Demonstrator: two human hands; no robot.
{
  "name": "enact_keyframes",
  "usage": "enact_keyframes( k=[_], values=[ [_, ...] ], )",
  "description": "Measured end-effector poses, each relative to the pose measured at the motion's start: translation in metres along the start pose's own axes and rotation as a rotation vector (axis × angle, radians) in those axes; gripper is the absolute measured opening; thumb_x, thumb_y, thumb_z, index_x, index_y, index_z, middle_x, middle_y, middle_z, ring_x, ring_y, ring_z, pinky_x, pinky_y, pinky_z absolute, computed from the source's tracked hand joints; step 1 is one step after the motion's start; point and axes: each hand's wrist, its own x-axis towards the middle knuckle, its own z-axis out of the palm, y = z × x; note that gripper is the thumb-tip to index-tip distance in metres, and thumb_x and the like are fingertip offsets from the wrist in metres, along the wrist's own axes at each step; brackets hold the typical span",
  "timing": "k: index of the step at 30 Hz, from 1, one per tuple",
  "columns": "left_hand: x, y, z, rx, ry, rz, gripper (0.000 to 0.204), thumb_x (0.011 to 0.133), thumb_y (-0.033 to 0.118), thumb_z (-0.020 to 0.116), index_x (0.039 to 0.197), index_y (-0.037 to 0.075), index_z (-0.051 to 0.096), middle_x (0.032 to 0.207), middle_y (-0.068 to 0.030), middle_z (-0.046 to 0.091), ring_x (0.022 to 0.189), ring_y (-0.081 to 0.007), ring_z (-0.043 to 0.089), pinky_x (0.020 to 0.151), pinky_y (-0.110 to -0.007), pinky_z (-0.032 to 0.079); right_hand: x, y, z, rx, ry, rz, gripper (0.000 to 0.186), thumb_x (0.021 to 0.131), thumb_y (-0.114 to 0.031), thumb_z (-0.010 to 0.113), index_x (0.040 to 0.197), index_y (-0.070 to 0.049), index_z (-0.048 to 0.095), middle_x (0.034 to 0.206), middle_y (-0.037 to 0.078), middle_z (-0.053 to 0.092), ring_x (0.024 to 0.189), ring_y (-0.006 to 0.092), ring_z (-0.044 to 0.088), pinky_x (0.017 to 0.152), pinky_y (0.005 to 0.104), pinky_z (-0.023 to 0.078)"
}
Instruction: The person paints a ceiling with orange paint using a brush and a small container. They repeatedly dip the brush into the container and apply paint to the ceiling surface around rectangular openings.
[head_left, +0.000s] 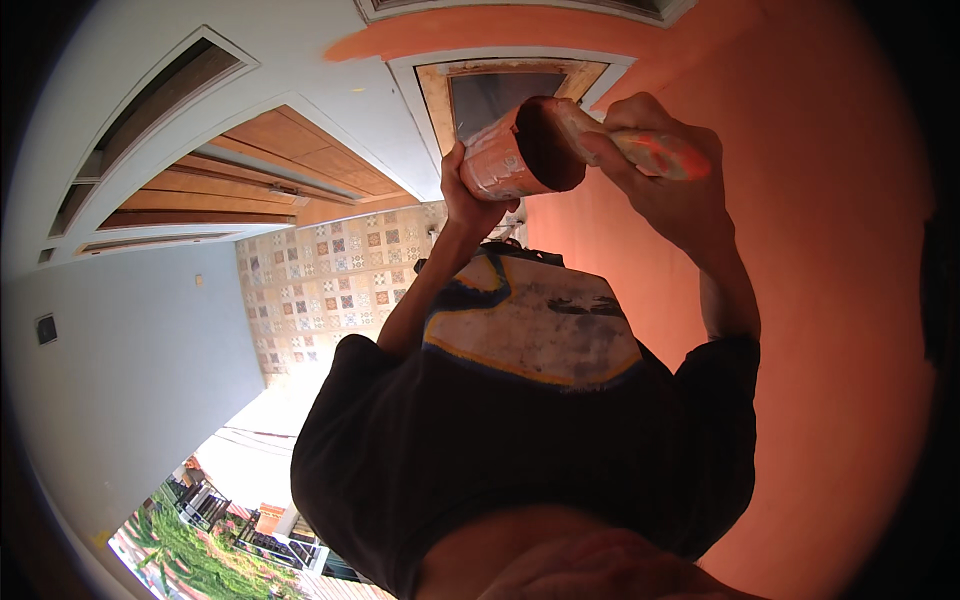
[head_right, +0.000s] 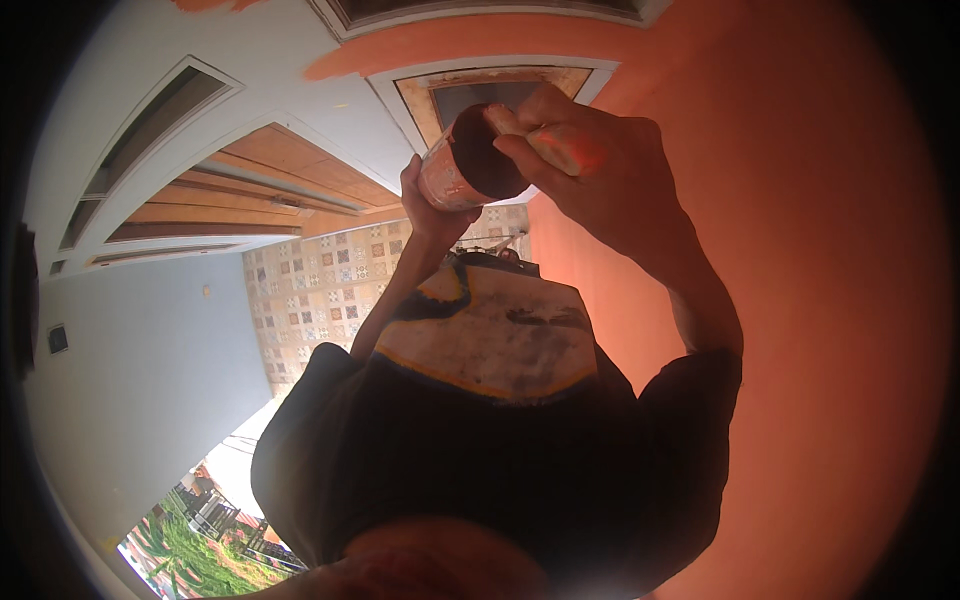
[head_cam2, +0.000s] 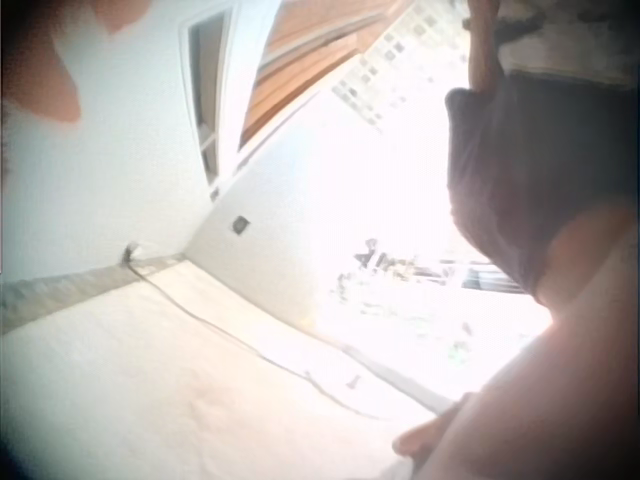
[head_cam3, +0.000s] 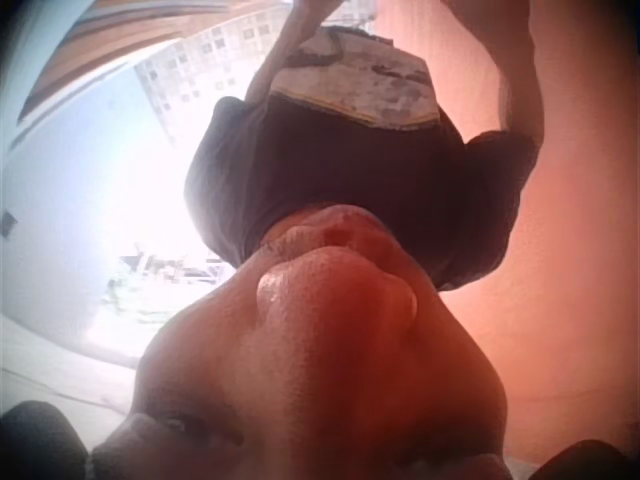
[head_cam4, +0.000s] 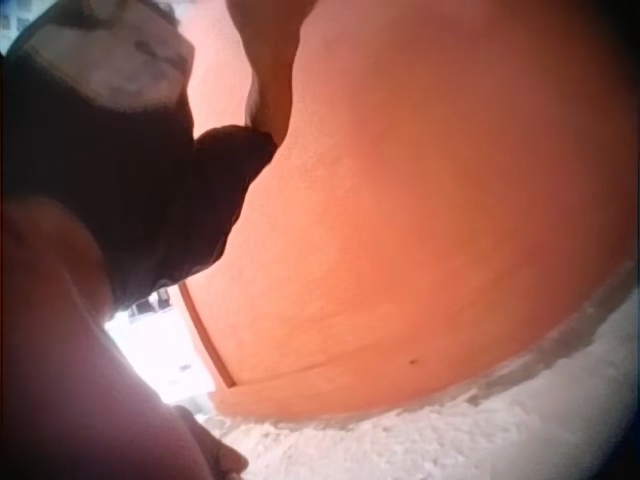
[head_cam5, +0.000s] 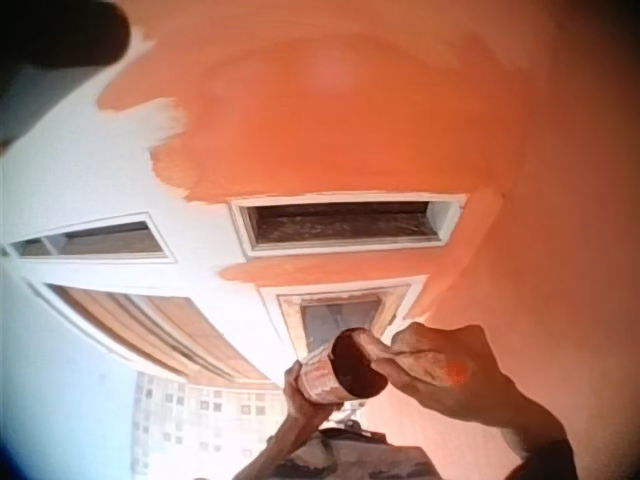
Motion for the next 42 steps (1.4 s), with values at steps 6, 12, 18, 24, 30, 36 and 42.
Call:
enact_keyframes(
  k=[6,12,18,24,30,36,42],
  values=[
    [0.004,0.006,0.002,-0.044,0.047,0.009,0.065,0.094,0.065,0.034,0.127,0.014,0.055,0.107,-0.0088,0.067,0.084,-0.0270,0.068,0.050,-0.037,0.049,-0.003,0.043,-0.011,0.761,0.427,0.277,0.013,0.101,-0.016,0.062,0.097,-0.005,0.057,0.074,0.001,0.060,0.056,0.0155,0.068,0.049,0.0280,0.055],
    [0.015,0.012,0.003,0.048,0.027,0.030,0.065,0.095,0.062,0.030,0.131,0.013,0.054,0.108,-0.0128,0.068,0.092,-0.0319,0.068,0.058,-0.036,0.052,-0.016,0.089,0.033,1.236,0.533,0.479,0.013,0.104,-0.022,0.057,0.101,-0.010,0.057,0.077,0.000,0.060,0.052,0.0148,0.065,0.043,0.0264,0.049],
    [0.021,0.024,0.032,0.017,-0.075,0.046,0.067,0.094,0.068,0.037,0.133,0.016,0.053,0.111,-0.0089,0.069,0.088,-0.0301,0.069,0.047,-0.034,0.048,-0.018,0.102,0.046,1.509,0.515,0.629,0.018,0.100,-0.030,0.064,0.098,-0.016,0.054,0.082,0.004,0.063,0.056,0.0191,0.063,0.046,0.0296,0.047],
    [0.028,0.032,0.041,0.000,-0.059,0.049,0.063,0.096,0.065,0.031,0.130,0.017,0.054,0.108,-0.0117,0.069,0.082,-0.0316,0.068,0.045,-0.031,0.047,-0.007,0.109,0.054,1.584,0.378,0.594,0.016,0.096,-0.022,0.067,0.101,-0.018,0.053,0.091,0.001,0.061,0.075,0.0163,0.063,0.060,0.0322,0.057],
    [0.034,0.036,0.047,-0.059,-0.109,0.084,0.065,0.095,0.066,0.034,0.131,0.016,0.054,0.108,-0.0136,0.068,0.080,-0.0317,0.068,0.045,-0.030,0.050,0.009,0.113,0.046,1.662,0.276,0.433,0.010,0.097,-0.014,0.065,0.102,-0.016,0.057,0.099,0.006,0.067,0.082,0.0184,0.071,0.061,0.0304,0.064],
    [0.034,0.039,0.053,-0.101,-0.074,0.114,0.064,0.094,0.067,0.037,0.130,0.016,0.053,0.107,-0.0148,0.066,0.073,-0.0312,0.066,0.044,-0.031,0.052,0.032,0.109,0.029,1.859,0.399,0.307,0.019,0.097,-0.013,0.064,0.115,-0.007,0.060,0.101,0.007,0.067,0.088,0.0197,0.072,0.066,0.0301,0.065],
    [0.029,0.047,0.048,-0.132,-0.065,0.166,0.064,0.093,0.066,0.039,0.130,0.016,0.053,0.104,-0.0131,0.065,0.071,-0.0307,0.065,0.042,-0.031,0.051,0.061,0.120,-0.010,1.840,0.605,0.049,0.019,0.098,-0.015,0.065,0.115,-0.008,0.063,0.109,0.004,0.064,0.094,0.0155,0.066,0.071,0.0271,0.061]
  ],
)
